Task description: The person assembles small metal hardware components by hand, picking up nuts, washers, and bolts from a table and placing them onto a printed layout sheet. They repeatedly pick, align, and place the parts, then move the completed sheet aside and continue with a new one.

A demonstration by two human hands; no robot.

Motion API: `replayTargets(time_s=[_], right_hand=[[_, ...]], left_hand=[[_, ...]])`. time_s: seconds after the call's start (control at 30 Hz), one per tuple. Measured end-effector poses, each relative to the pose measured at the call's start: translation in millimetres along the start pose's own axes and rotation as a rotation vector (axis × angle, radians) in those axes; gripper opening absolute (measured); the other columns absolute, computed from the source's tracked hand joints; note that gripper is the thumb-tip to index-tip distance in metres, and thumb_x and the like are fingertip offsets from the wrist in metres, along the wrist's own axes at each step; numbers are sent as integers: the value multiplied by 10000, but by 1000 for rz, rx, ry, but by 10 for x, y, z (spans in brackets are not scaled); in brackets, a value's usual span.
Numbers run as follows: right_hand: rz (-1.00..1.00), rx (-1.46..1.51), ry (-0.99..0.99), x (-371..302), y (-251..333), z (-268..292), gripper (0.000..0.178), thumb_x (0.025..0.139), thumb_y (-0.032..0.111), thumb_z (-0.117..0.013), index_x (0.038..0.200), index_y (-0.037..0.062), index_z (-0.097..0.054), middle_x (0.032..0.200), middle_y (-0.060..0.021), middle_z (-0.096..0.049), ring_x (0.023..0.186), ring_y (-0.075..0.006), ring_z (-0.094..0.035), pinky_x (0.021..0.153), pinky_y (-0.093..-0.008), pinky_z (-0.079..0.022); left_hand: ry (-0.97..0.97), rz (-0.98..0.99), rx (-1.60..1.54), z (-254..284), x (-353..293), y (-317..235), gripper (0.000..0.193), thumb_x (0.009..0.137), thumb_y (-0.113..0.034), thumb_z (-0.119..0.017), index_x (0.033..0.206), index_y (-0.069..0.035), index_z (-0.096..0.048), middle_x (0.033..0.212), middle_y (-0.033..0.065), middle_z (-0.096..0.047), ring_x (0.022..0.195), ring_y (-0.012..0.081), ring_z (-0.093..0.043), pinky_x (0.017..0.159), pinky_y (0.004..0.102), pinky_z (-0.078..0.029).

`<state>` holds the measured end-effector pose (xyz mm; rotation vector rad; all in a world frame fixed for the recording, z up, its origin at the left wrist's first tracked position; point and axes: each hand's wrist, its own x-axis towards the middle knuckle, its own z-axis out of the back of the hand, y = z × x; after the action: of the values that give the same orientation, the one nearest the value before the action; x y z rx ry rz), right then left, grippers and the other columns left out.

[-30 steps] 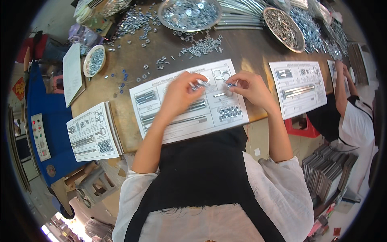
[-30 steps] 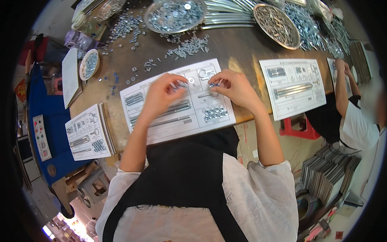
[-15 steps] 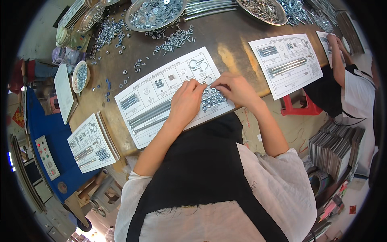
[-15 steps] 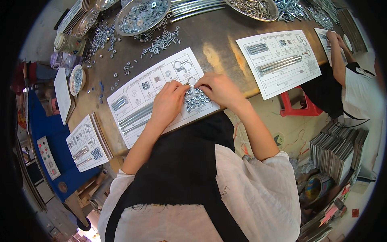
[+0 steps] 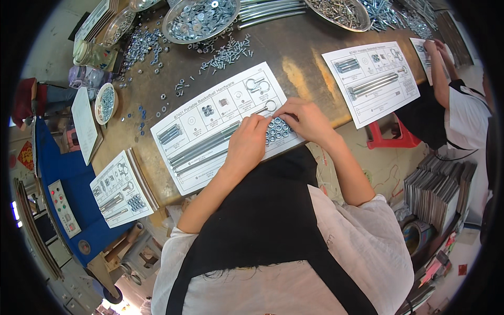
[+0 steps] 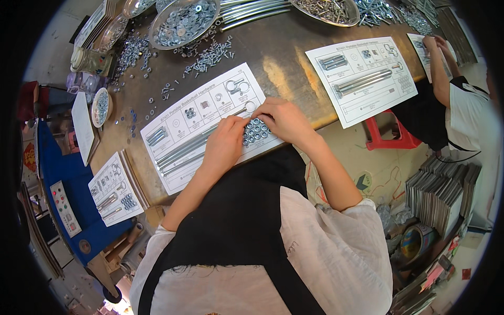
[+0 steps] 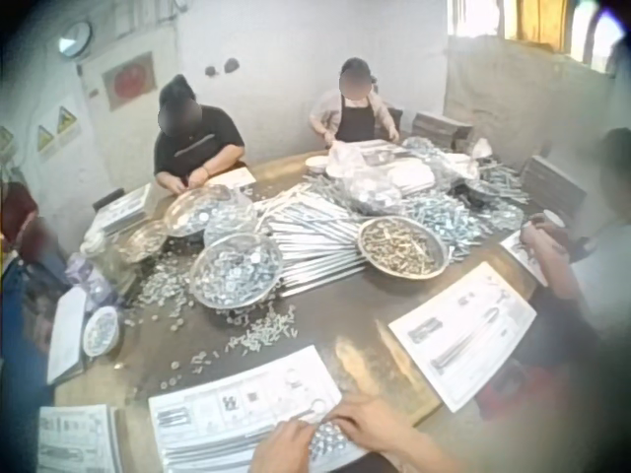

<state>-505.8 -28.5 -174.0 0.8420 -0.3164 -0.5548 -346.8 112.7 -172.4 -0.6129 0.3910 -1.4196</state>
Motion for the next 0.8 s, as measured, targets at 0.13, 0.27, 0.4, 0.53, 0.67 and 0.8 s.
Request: replayTargets(time_s=[0.13,0.27,0.4,0.53,0.67,0.8], right_hand=[[-10,33,-47,-12,-32,-73,124,887,45,-667,978,73,-746,939,-89,-683,850,-276,-659,743,-348,-518],[-47,19,-75,8,17,-77,132,905,66,-655,1000,80,-745,944,-91,-683,845,-275,-660,743,-351,-518],[-105,95,-164,213,192,-33,150,923,105,-635,1029,91,-740,990,-101,-697,879,-290,-669,787,-376,-531],[160,66,-110,1101,324,-479,153,913,116,-646,1023,112,-753,999,-84,-704,887,-265,-681,782,-369,-539],[312,-206,-66,1823,117,-838,120,851,67,-640,917,106,-732,949,-87,-670,894,-303,-680,774,-414,-550],[345,-276,30,2050,82,-838,91,819,60,-646,869,98,-711,943,-99,-659,881,-317,-686,752,-429,-554]], left_hand=[[-16,52,-67,64,-65,39,318,947,-47,-562,1260,-30,-618,1187,140,-631,1074,342,-599,896,405,-511],[-56,108,-147,202,-80,130,311,966,-70,-565,1272,-39,-610,1193,147,-630,1094,325,-608,903,392,-510],[-410,340,-174,797,155,824,176,943,-166,-665,1063,-43,-702,981,125,-664,877,276,-659,779,366,-514],[-369,533,123,1006,301,1480,151,918,-169,-694,979,-31,-692,932,127,-643,859,297,-646,761,402,-514],[-404,535,212,831,397,1688,140,910,-161,-690,969,-36,-671,957,128,-635,877,327,-647,772,437,-516],[-397,565,310,841,297,1674,142,912,-188,-681,1000,-77,-672,994,112,-637,869,329,-657,763,451,-520]])
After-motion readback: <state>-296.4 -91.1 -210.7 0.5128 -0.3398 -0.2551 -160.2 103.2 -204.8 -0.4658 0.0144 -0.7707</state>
